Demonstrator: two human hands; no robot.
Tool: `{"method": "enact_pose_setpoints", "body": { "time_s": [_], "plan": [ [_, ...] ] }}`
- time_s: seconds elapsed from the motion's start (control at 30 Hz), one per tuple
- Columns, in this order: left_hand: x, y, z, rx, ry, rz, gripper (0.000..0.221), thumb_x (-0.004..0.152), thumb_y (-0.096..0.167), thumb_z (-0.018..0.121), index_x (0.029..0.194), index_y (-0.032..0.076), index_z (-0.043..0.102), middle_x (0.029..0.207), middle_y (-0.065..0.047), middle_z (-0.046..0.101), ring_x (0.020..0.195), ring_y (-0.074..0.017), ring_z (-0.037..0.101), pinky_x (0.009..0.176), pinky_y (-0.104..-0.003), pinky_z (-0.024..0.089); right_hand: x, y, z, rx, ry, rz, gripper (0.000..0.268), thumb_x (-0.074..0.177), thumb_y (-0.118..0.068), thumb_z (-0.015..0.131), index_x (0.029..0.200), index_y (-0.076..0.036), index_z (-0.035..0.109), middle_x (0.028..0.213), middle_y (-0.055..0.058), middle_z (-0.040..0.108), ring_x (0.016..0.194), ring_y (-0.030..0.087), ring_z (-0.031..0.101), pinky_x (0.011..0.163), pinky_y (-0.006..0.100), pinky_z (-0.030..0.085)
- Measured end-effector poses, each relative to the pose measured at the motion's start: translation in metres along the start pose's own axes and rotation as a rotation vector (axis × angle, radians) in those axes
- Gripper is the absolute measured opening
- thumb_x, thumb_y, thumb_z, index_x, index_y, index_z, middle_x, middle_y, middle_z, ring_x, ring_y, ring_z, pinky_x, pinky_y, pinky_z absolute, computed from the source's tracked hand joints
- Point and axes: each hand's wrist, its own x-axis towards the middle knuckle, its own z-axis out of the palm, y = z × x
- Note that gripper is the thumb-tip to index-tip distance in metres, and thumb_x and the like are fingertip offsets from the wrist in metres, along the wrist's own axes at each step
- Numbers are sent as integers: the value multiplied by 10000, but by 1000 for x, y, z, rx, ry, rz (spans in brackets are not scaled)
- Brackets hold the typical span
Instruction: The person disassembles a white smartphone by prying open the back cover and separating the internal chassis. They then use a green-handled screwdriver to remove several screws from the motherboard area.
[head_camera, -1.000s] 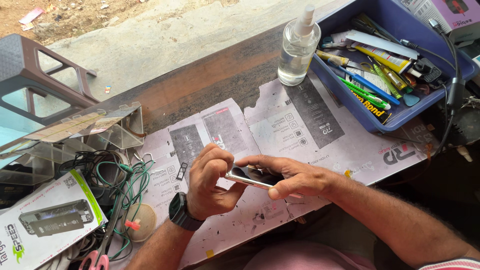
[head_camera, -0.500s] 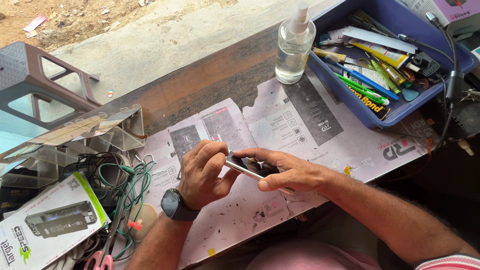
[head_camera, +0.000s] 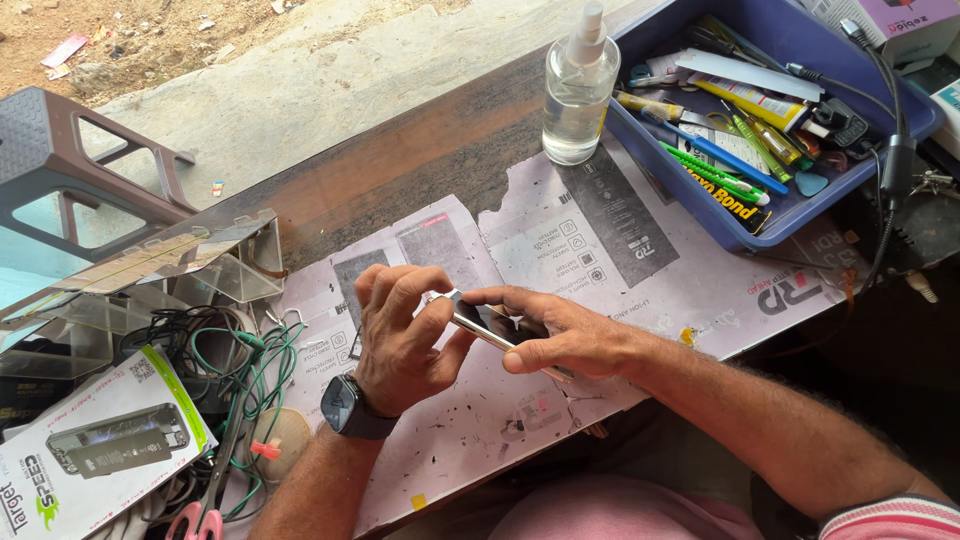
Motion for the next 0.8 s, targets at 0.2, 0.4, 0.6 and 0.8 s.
{"method": "enact_pose_setpoints", "body": {
  "time_s": [0.2,0.4,0.6,0.8],
  "plan": [
    [1,6,1,17,-27,-3,427,708,126,870,1021,131,579,1176,-13,575,1104,-235,533,985,-463,332,1,1,0,87,0,19,1055,696,-557,828,1561,-90,445,1041,80,578,945,181,575,794,326,486],
    [1,12,6,12,-21,-5,403,719,120,865,988,121,565,1186,-17,575,1115,-234,525,981,-457,321,1,4,1,90,6,16,1007,720,-514,809,1554,-98,427,1090,90,605,1001,177,602,841,321,508],
    [0,13,18,-17,38,24,406,771,259,879,929,142,524,1178,-19,567,1101,-235,524,983,-462,321,3,11,-1,118,7,36,978,742,-467,795,1551,-63,422,1113,98,599,1026,181,588,859,324,493],
    [5,25,14,-14,82,-10,406,780,335,850,1006,126,586,1156,-46,572,1063,-267,548,962,-468,322,8,9,2,200,-10,-26,937,769,-399,793,1530,-19,400,1255,84,588,1146,170,561,975,327,485]
  ]
}}
